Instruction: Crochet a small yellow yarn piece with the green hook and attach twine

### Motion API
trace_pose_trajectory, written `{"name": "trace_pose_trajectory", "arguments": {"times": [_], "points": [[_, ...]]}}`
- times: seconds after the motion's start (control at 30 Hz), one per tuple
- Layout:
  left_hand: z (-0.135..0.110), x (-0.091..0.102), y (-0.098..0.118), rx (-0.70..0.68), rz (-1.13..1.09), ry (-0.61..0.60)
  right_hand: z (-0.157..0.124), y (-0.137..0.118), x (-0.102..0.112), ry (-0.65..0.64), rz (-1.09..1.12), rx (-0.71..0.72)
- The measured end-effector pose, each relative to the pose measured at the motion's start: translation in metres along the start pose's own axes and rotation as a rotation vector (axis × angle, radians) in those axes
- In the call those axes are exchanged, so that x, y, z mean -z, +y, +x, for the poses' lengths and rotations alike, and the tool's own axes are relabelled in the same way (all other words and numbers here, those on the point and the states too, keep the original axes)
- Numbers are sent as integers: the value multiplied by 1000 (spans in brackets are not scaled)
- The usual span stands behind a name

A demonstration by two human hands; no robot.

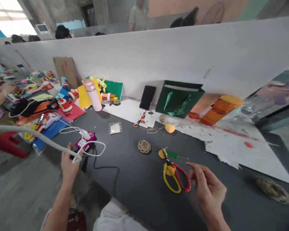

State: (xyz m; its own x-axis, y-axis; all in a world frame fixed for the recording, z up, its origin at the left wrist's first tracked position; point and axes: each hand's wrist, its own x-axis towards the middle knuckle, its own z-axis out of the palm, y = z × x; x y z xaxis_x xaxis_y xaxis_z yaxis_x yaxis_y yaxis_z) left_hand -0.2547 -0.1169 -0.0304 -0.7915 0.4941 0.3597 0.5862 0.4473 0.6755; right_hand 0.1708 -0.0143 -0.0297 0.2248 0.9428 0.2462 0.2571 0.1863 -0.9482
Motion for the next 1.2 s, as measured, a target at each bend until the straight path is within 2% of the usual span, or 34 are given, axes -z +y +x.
{"name": "trace_pose_trajectory", "arguments": {"times": [0.07,0.1,0.13,0.2,0.23,0.3,0.37,0.43,0.5,0.6,0.63,0.67,0.8,0.83,0.87,0.93,1.03,1.2], "points": [[-22,7,14,-100,-44,262,0,0,-1,19,-2,-8],[-34,11,23,-197,-65,345,0,0,-2,22,-2,-6],[-46,15,34,-332,-109,364,-1,-1,-4,23,-1,-2],[-68,17,61,-643,-253,214,-2,-2,-8,15,-5,10],[-77,15,76,-785,-342,91,-3,-2,-10,7,-14,23],[-88,5,110,-947,-558,-198,-4,0,-13,-9,-51,60],[-92,-12,141,-1116,-635,-383,-5,2,-14,-12,-107,97],[-92,-33,166,-1241,-707,-425,-4,6,-13,17,-164,121],[-88,-55,180,-1295,-696,-419,-1,8,-11,58,-208,131],[-76,-87,184,-1274,-472,-364,4,8,-8,97,-232,128],[-69,-95,181,-1205,-333,-357,6,8,-8,104,-229,122],[-61,-103,178,-1072,-184,-329,7,8,-8,110,-222,114],[-20,-120,157,-832,-8,-255,8,9,-11,116,-186,75],[-11,-122,152,-730,140,-245,8,10,-11,107,-178,71],[-4,-124,147,-641,266,-261,7,11,-12,94,-172,68],[6,-128,137,-545,412,-356,5,13,-13,63,-169,64],[10,-135,126,-508,422,-482,2,11,-14,22,-187,79],[9,-141,124,-569,299,-507,1,3,-14,4,-206,154]]}}
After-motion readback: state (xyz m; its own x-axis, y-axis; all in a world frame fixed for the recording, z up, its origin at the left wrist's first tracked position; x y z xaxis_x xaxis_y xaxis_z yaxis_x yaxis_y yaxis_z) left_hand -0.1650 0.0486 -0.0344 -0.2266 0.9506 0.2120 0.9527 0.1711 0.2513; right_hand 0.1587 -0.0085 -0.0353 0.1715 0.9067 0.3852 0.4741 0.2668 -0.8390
